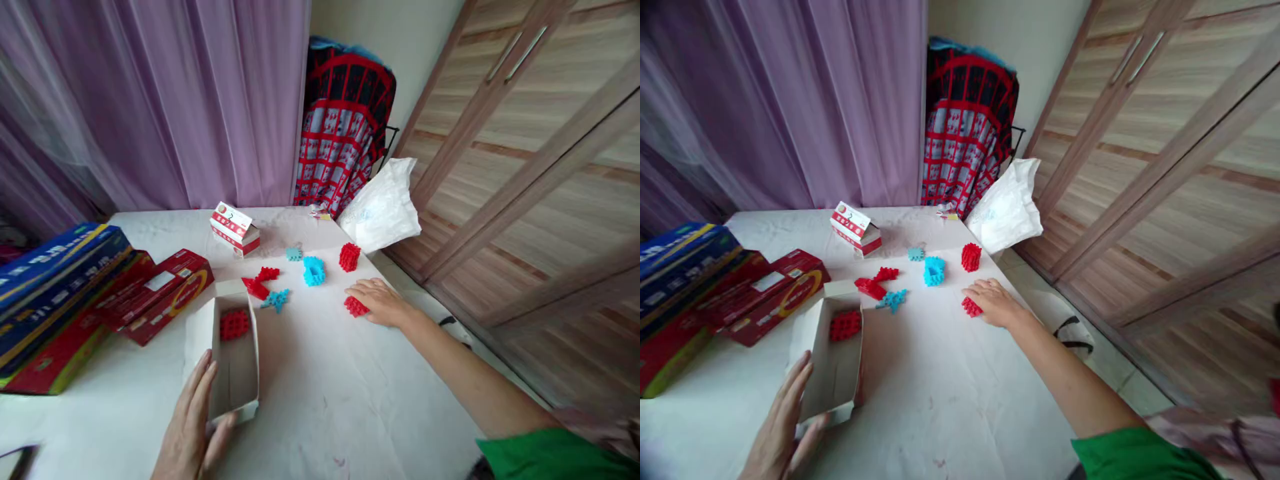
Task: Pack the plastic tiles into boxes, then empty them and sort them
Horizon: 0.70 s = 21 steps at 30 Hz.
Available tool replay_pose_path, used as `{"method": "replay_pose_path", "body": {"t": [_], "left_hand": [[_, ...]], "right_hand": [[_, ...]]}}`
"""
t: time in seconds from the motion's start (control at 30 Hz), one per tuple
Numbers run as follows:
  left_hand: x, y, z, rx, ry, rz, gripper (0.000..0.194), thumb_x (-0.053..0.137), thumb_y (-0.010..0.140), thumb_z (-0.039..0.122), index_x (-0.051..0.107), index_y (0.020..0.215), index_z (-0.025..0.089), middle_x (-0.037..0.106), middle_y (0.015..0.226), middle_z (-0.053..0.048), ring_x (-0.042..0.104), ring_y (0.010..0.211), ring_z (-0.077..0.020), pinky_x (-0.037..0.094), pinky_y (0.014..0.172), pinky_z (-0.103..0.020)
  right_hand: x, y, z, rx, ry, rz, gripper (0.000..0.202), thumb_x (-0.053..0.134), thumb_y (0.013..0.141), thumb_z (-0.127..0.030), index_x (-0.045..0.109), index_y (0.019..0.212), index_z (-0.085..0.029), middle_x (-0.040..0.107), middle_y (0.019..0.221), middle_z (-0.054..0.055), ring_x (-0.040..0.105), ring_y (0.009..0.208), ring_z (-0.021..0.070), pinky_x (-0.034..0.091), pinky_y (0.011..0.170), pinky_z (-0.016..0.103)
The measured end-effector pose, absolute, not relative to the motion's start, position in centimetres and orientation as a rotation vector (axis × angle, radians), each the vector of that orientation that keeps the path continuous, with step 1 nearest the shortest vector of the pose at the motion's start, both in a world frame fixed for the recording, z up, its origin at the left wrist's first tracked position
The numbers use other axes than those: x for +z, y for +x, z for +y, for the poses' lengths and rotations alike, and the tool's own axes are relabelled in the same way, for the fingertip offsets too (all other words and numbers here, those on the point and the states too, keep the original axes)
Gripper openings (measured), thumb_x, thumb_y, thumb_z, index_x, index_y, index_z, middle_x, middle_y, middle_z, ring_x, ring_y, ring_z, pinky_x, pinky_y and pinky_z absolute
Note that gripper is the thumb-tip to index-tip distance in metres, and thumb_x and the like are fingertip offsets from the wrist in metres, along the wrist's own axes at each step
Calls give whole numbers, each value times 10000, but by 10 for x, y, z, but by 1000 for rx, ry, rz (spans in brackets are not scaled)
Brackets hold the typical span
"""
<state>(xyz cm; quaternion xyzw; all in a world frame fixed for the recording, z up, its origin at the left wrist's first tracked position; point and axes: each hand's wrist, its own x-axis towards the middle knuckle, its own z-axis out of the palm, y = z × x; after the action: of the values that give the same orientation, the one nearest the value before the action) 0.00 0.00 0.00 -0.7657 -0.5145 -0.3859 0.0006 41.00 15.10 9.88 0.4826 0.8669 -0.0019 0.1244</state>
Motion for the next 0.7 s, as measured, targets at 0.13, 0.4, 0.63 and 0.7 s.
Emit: {"method": "replay_pose_path", "body": {"t": [0.13, 0.4, 0.63, 0.7], "left_hand": [[5, 1, -3, -1163, -2392, -1649, 686, 514, 899, 306, 229, 1514, 201, 274, 1590, -119, 340, 1420, -237, 429, 1081, -339], [10, 3, -3, -1173, -2409, -1609, 680, 482, 913, 298, 201, 1520, 176, 281, 1582, -147, 340, 1420, -250, 442, 1071, -372], [9, 6, -6, -1190, -2397, -1648, 687, 491, 917, 303, 192, 1519, 163, 266, 1583, -165, 303, 1437, -244, 405, 1092, -379], [10, 7, -7, -1207, -2398, -1649, 689, 490, 919, 303, 185, 1520, 161, 270, 1579, -175, 299, 1439, -249, 402, 1094, -390]], "right_hand": [[95, 406, 153, 4, 1400, 2525, 573, 573, 763, -89, 519, 1327, -171, 615, 1261, 137, 484, 1213, 262, 285, 1010, 413], [99, 410, 156, 89, 1446, 2549, 490, 635, 782, -201, 563, 1266, -170, 665, 1120, 130, 564, 1084, 270, 325, 945, 386], [142, 323, 139, 9, 1366, 2751, 476, 673, 786, -375, 554, 1204, -180, 690, 1054, 99, 623, 964, 255, 374, 826, 340], [154, 283, 133, -24, 1256, 2836, 437, 684, 785, -427, 576, 1137, -192, 699, 999, 77, 626, 940, 253, 373, 810, 338]]}}
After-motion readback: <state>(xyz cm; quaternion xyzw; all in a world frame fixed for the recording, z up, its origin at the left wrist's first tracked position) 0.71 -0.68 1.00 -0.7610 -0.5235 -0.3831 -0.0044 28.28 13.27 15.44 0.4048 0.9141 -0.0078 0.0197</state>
